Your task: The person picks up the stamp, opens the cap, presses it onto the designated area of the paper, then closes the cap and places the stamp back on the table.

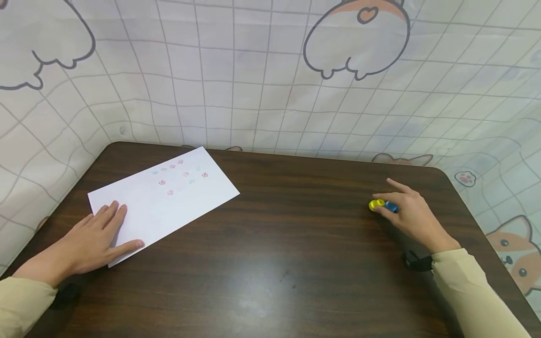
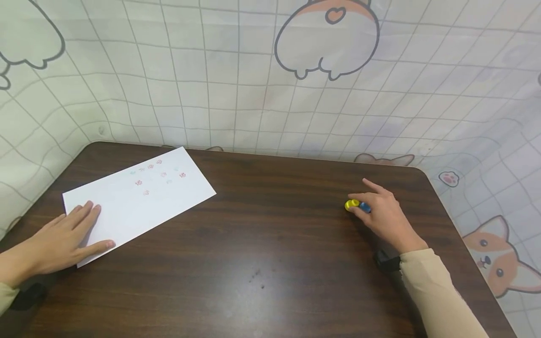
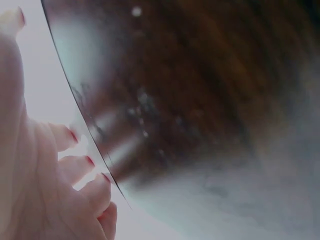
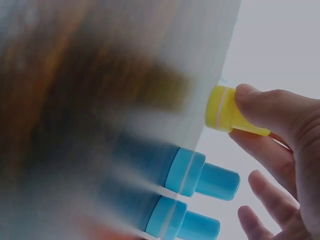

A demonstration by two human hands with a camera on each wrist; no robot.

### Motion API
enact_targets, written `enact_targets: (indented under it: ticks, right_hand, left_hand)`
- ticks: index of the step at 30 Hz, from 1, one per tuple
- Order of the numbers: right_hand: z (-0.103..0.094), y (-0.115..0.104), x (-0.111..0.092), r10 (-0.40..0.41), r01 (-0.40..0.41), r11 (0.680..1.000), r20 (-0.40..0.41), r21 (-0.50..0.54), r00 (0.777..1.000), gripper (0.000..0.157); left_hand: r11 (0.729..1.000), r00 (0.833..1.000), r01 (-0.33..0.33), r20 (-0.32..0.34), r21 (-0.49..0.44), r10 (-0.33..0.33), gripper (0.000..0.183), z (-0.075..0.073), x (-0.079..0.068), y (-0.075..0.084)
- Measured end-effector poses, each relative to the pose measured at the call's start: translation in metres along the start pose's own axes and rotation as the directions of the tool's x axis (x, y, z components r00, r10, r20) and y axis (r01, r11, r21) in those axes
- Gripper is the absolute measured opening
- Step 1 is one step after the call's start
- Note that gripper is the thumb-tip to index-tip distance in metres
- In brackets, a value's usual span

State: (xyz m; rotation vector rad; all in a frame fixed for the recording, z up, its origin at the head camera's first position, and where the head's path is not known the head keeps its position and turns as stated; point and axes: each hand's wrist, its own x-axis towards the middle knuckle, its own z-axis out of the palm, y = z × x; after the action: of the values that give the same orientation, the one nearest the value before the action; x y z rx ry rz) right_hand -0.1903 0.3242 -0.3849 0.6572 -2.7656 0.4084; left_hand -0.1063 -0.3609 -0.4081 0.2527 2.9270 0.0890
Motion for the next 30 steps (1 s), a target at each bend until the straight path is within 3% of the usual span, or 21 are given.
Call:
enact_targets:
  ticks: [8,14,18,24,30]
  right_hand:
    - [-0.002,-0.005,-0.005,0.077,-0.074,0.994,-0.045,0.077,0.996,0.04]
    - [-0.003,-0.005,-0.007,0.186,-0.165,0.969,-0.104,0.183,0.977,0.032]
    - [-0.005,-0.007,-0.008,0.262,-0.229,0.937,-0.099,0.262,0.96,0.026]
    - [-0.006,-0.009,-0.013,0.379,-0.315,0.874,-0.114,0.371,0.918,0.031]
    - [-0.01,-0.01,-0.012,0.396,-0.291,0.808,-0.107,0.512,0.912,0.036]
  left_hand:
    - [1.0,1.0,-0.014,-0.008,0.002,0.014,0.111,0.0,0.001,0.004]
    - [1.0,1.0,-0.024,-0.012,-0.002,0.024,0.11,-0.001,0.001,0.01]
    - [0.999,0.999,-0.032,-0.008,-0.012,0.032,0.111,-0.002,0.003,0.015]
    - [0.999,0.999,-0.05,-0.015,0.004,0.05,0.111,-0.004,0.008,0.021]
    - [0.998,0.998,-0.062,-0.012,-0.001,0.062,0.112,-0.003,0.009,0.028]
